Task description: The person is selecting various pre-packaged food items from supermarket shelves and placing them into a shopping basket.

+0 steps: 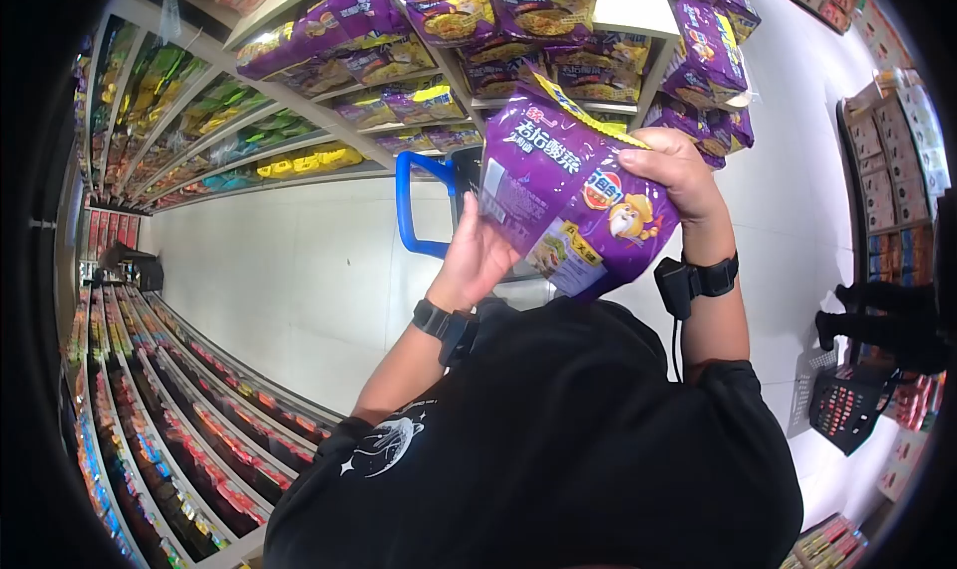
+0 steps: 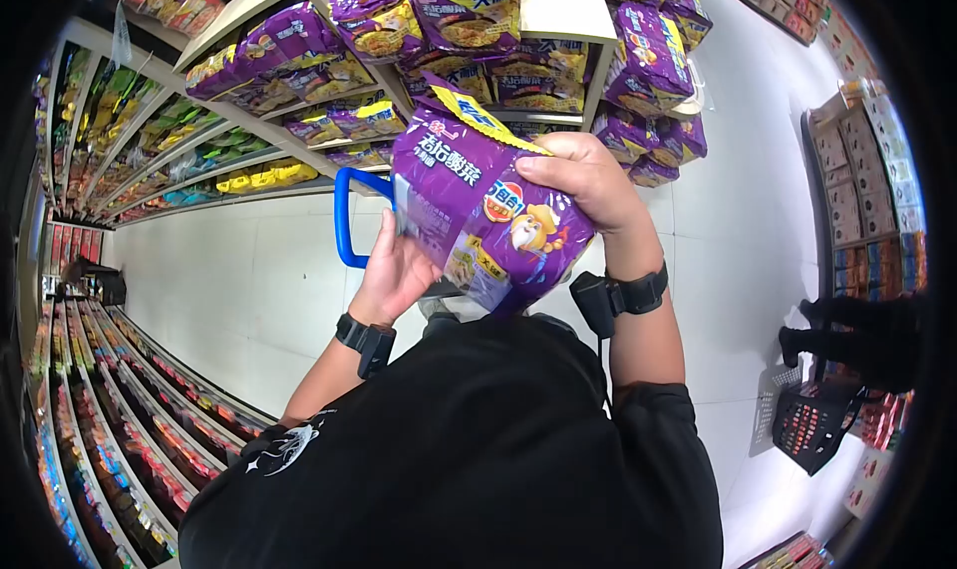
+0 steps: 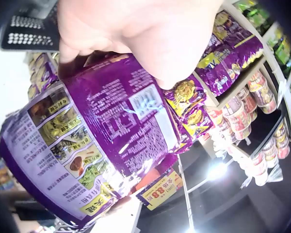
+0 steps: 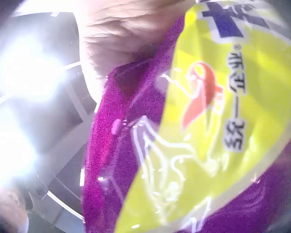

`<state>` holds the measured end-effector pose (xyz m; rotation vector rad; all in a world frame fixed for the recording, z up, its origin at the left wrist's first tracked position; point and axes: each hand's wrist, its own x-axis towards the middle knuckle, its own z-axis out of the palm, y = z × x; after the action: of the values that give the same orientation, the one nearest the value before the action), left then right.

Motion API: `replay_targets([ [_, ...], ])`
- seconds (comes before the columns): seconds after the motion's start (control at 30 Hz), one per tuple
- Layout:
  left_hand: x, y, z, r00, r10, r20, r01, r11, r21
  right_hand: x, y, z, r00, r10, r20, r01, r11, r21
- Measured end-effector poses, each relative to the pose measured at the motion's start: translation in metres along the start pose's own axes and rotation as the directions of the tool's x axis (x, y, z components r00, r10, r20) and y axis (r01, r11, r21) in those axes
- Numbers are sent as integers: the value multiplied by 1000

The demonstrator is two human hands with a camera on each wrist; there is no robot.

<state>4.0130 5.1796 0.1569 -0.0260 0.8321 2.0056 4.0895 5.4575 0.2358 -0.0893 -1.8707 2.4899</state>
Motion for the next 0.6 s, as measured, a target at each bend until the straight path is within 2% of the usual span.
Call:
replay_targets([
  [0.03,-4,-1,-8,994,26,-104,-13,993,120,1,-8,6,999,38,-7,-38,998,-44],
  [0.1,-1,10,-25,961,147,-233,-48,921,386,5,4,-5,996,-53,-71,22,923,-383],
  [0.13,7,17,-45,893,373,-252,-115,731,673,7,8,-6,993,-25,-116,-17,937,-349],
  [0.17,6,22,-68,785,583,-208,-111,464,879,3,15,-6,987,17,-161,-66,950,-304],
  [0.2,12,39,-85,650,756,-84,92,32,995,3,23,-20,981,3,-194,-93,886,-455],
  [0.23,0,48,-107,523,848,88,393,-332,858,-2,38,-30,973,23,-229,-153,807,-571],
  [0.3,8,41,-171,418,904,-90,540,-168,825,-5,64,-48,962,3,-272,-191,722,-665],
  [0.37,10,40,-213,604,695,-391,337,222,915,-14,83,-64,944,-14,-331,-253,614,-748],
  [0.43,14,34,-261,615,710,-342,275,213,937,-24,103,-80,918,28,-396,-346,545,-763],
  [0.47,10,36,-239,637,631,-443,269,357,895,-30,116,-89,906,60,-420,-386,529,-756],
  [0.53,12,32,-235,678,588,-442,279,350,894,-37,144,-110,872,141,-469,-472,496,-728],
  [0.57,10,26,-237,690,563,-456,296,355,887,-38,157,-119,859,168,-483,-495,516,-699],
  [0.6,12,20,-238,711,577,-401,257,318,913,-40,173,-127,869,146,-473,-467,559,-685],
])
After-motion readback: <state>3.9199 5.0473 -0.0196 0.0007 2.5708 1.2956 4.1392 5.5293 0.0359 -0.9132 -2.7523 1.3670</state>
